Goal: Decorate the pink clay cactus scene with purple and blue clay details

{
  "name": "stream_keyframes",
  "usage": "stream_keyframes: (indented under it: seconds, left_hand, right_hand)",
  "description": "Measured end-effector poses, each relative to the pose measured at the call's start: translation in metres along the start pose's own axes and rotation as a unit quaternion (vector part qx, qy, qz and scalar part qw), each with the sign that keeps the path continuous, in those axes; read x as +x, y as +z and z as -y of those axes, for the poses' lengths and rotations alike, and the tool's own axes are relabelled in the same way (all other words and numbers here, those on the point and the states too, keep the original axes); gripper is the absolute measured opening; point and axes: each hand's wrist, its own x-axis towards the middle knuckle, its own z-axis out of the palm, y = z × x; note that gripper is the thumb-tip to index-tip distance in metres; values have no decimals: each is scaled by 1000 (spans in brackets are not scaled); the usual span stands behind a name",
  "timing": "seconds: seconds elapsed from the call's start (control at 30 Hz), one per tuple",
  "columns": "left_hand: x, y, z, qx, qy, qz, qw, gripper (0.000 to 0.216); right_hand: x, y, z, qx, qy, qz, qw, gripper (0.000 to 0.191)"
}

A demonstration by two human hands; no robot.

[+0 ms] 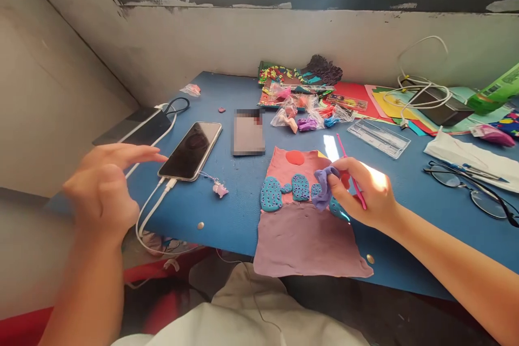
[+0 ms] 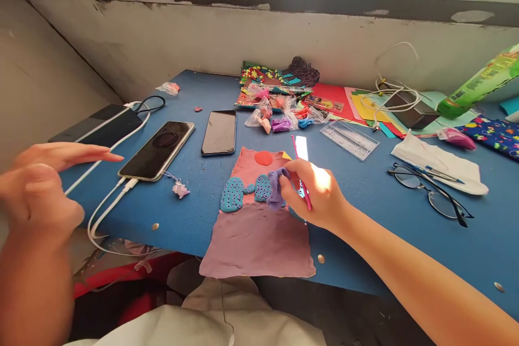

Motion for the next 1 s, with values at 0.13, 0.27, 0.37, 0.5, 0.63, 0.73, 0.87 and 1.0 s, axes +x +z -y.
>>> stream_keyframes:
  seconds: [0.13,0.27,0.37,0.5,0.63,0.73,0.87,1.0]
  left_hand:
    - [-7,3,5,27,7,107,994,50]
    - [-9,5,1,46,0,122,991,50]
    - [-6,2,-2,53,-30,167,984,51]
    - [-4,0,-5,68,-50,190,978,53]
    - [-9,1,-3,54,-47,116,991,52]
    - [-11,2,-1,41,-61,104,992,51]
    - [-11,2,0,44,-50,114,991,49]
    - [-13,3,2,52,-45,69,995,52]
  right_hand:
    - [0,-1,1,1,1,3,1000,5]
    - [0,-1,2,-5,-1,-2,1000,5]
    - [1,-1,2,-4,-5,-1,1000,5]
    - [0,-2,1,-7,-5,-2,1000,5]
    - [0,-3,1,-26,0,-5,1000,4]
    - [0,-3,1,-29,4,-7,1000,4]
    - [0,-2,0,-17,-2,-7,1000,5]
    - [0,-2,-1,-13,-1,-9,1000,4]
